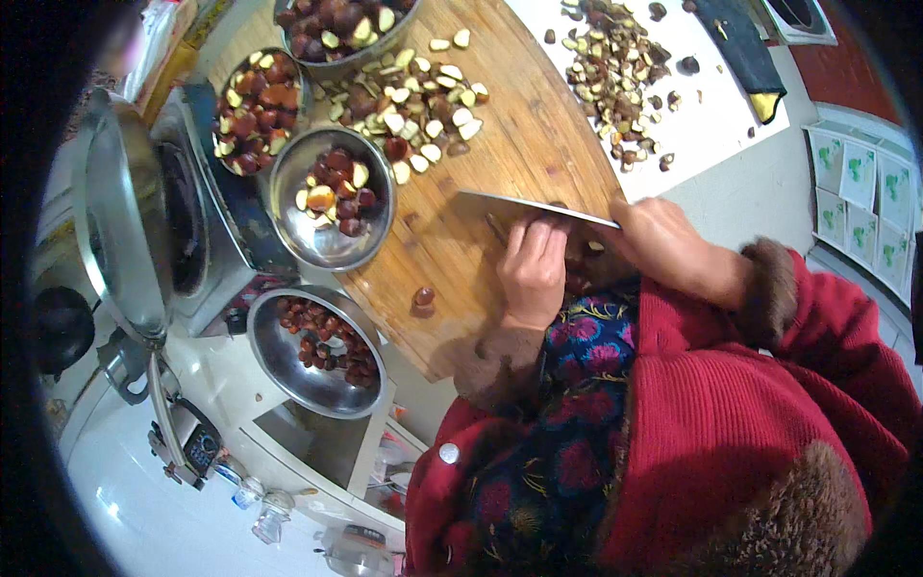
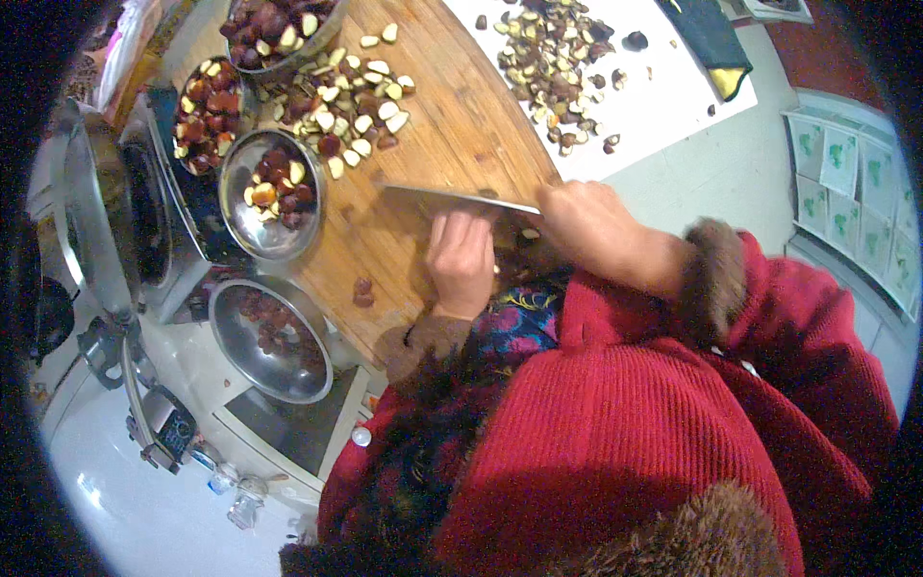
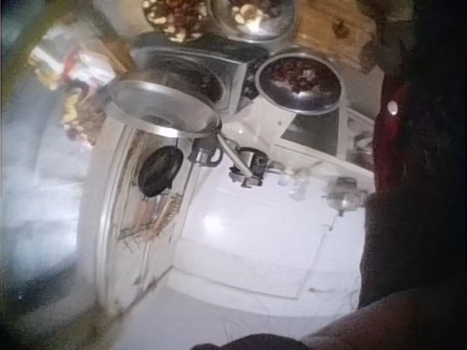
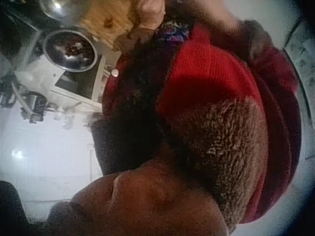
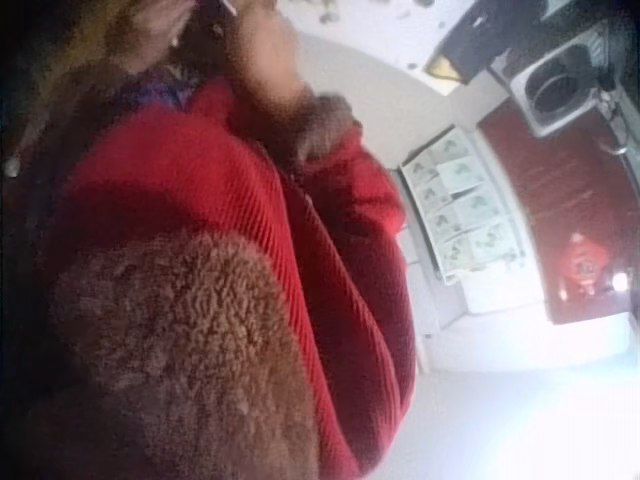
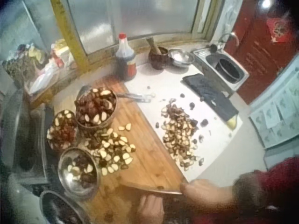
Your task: The person uses a knife to split chestnuts on a wooden cutting board, then removes the shells and places the kernels into a metal bowl. The person repeats this process for multiple chestnuts throughout the clip.
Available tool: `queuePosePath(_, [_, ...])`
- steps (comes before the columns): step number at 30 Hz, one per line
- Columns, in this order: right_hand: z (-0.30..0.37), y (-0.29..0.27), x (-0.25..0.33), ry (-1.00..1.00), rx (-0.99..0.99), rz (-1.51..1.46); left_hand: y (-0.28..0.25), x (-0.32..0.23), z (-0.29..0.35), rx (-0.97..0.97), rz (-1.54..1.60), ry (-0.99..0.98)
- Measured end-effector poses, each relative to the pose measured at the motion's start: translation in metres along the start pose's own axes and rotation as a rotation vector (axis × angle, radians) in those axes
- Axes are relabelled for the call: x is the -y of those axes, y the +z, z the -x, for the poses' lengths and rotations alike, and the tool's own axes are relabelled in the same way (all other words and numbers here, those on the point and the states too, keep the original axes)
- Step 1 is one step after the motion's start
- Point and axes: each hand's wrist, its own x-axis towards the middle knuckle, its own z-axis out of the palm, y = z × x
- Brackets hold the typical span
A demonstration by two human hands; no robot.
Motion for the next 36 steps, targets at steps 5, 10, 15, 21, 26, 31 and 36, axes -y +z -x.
queuePosePath(5, [-0.028, 0.013, 0.022, -0.148, -0.044, -0.056, -0.006, -0.003, -0.002, -0.107, 0.118, -0.018])
queuePosePath(10, [-0.041, 0.018, -0.015, -0.101, -0.136, -0.409, -0.005, -0.006, -0.012, -0.099, 0.161, -0.065])
queuePosePath(15, [-0.021, 0.001, -0.038, 0.067, -0.286, -0.512, -0.006, -0.002, -0.009, -0.055, 0.176, -0.111])
queuePosePath(21, [0.013, 0.014, -0.065, 0.055, -0.36, -0.564, -0.007, -0.009, -0.015, 0.023, 0.167, -0.213])
queuePosePath(26, [0.038, 0.013, -0.071, 0.107, -0.27, -0.591, -0.008, -0.017, -0.01, 0.032, 0.242, -0.391])
queuePosePath(31, [0.047, 0.019, -0.076, 0.079, -0.242, -0.584, -0.008, -0.016, -0.01, 0.033, 0.245, -0.45])
queuePosePath(36, [0.046, 0.024, -0.073, 0.006, -0.244, -0.451, -0.01, -0.017, -0.012, 0.001, 0.299, -0.436])
